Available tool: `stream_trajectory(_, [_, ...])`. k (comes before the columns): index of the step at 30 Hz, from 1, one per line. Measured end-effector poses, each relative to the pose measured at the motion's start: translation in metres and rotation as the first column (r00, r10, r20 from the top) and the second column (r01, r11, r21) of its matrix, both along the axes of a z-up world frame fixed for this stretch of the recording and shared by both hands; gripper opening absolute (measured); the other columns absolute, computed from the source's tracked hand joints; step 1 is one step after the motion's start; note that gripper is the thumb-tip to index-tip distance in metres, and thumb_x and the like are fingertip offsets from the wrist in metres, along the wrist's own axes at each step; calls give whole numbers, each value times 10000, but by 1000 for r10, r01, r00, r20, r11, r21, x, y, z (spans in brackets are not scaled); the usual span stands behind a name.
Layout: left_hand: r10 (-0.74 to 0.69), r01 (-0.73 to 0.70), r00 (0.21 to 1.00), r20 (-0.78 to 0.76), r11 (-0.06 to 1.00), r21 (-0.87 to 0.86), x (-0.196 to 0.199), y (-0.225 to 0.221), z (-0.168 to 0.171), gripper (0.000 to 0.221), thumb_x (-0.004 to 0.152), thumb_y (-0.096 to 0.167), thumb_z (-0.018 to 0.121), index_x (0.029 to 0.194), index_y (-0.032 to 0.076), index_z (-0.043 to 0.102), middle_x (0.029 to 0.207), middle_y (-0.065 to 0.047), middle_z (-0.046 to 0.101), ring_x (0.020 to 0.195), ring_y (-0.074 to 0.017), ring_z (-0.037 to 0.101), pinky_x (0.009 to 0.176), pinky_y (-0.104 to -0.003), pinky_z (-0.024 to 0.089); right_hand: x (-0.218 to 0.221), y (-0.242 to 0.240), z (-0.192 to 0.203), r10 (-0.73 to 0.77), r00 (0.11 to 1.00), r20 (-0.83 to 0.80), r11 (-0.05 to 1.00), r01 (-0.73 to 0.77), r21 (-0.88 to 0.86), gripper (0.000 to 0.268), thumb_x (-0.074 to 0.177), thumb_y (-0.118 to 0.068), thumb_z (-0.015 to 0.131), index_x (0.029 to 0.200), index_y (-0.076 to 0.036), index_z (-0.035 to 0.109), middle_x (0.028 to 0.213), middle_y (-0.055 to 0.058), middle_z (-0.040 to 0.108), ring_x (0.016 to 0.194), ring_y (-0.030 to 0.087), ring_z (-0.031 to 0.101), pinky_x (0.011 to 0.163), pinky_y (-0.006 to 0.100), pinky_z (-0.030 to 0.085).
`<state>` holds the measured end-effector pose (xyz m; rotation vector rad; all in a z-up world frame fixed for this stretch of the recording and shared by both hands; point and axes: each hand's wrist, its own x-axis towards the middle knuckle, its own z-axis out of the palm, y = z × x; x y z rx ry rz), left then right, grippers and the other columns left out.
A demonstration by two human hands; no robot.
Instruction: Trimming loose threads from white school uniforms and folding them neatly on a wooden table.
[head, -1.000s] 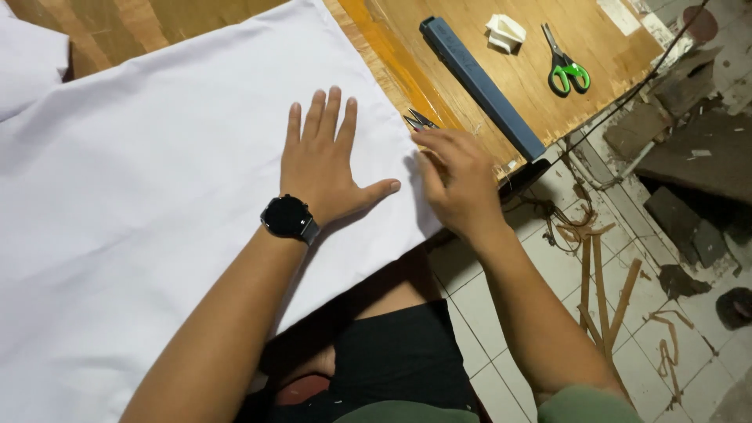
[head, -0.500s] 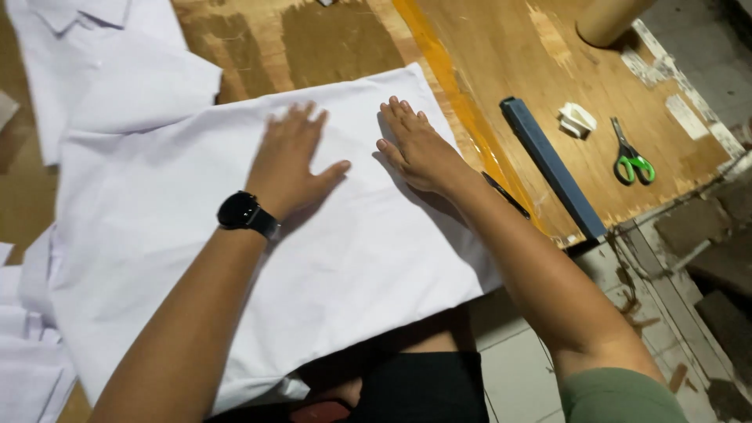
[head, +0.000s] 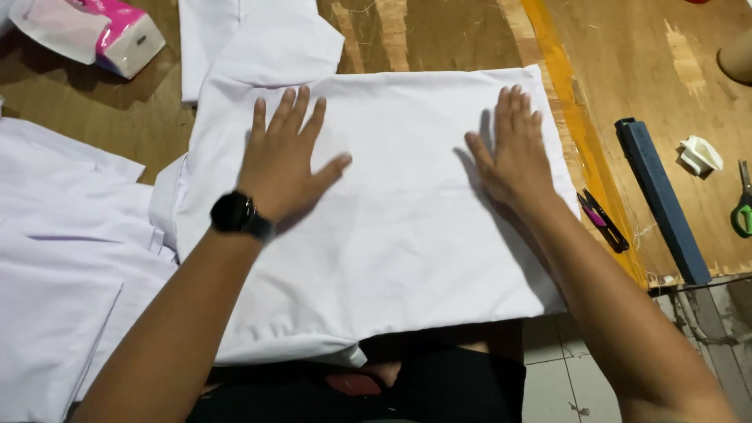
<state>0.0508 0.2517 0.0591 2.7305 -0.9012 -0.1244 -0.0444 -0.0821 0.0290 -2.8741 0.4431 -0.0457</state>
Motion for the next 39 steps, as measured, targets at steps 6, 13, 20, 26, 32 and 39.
stream_trajectory(6, [100, -119, 973, 206, 989, 83, -74, 81, -27, 928, 931, 842, 291, 1611, 213, 326, 1654, -271, 226, 1543, -427, 134, 1207, -612, 8, -69, 50, -3, 336, 940, -61, 941, -338, -28, 852, 1010, -613, 333, 1629, -63, 129, 1700, 206, 107, 1574, 351, 55, 1239, 548, 35])
stream_trajectory(13, [81, -106, 967, 241, 990, 90, -101, 90, -32, 861, 994, 729, 274, 1652, 183, 177, 1679, -274, 110, 1561, -387, 76, 1230, -552, 45, -94, 38, 23, 26, 988, -155, 999, -30, -27, 845, 1023, -608, 214, 1625, -57, -4, 1694, 181, -80, 1564, 309, -87, 1259, 463, -45])
stream_trajectory(20, [169, -180, 964, 205, 983, 36, -175, 73, -41, 823, 985, 749, 286, 1642, 254, 258, 1702, -145, 187, 1554, -340, 160, 1207, -584, 112, -147, 105, -15, 349, 936, -54, 929, -353, -107, 801, 1020, -646, 296, 1649, -173, 146, 1710, 160, 74, 1574, 322, 35, 1232, 536, 21])
stream_trajectory(26, [153, -164, 969, 192, 985, 44, -169, 88, -48, 877, 939, 800, 331, 1629, 260, 285, 1703, -115, 201, 1563, -303, 154, 1220, -542, 115, -158, 68, -2, 207, 963, -171, 973, -221, -67, 824, 968, -713, 214, 1645, -260, 97, 1716, 113, -17, 1574, 286, -44, 1233, 490, -38])
stream_trajectory(32, [167, -169, 974, 154, 986, -5, -169, 111, -47, 877, 957, 762, 327, 1635, 208, 272, 1704, -150, 181, 1568, -322, 136, 1237, -500, 111, -183, 15, -4, 101, 966, -237, 984, -132, -118, 844, 939, -731, 128, 1635, -279, -22, 1720, 61, -111, 1577, 217, -87, 1255, 447, -30])
stream_trajectory(39, [239, -100, 868, 434, 942, -319, -228, 141, -55, 497, 1021, 315, 642, 1362, -47, 659, 1470, -230, 606, 1410, -408, 524, 1175, -568, 401, -244, 38, -27, 69, 891, 448, 994, -22, -111, 581, 1066, -272, 544, 1478, 134, 487, 1511, 331, 527, 1434, 463, 447, 1231, 603, 254])
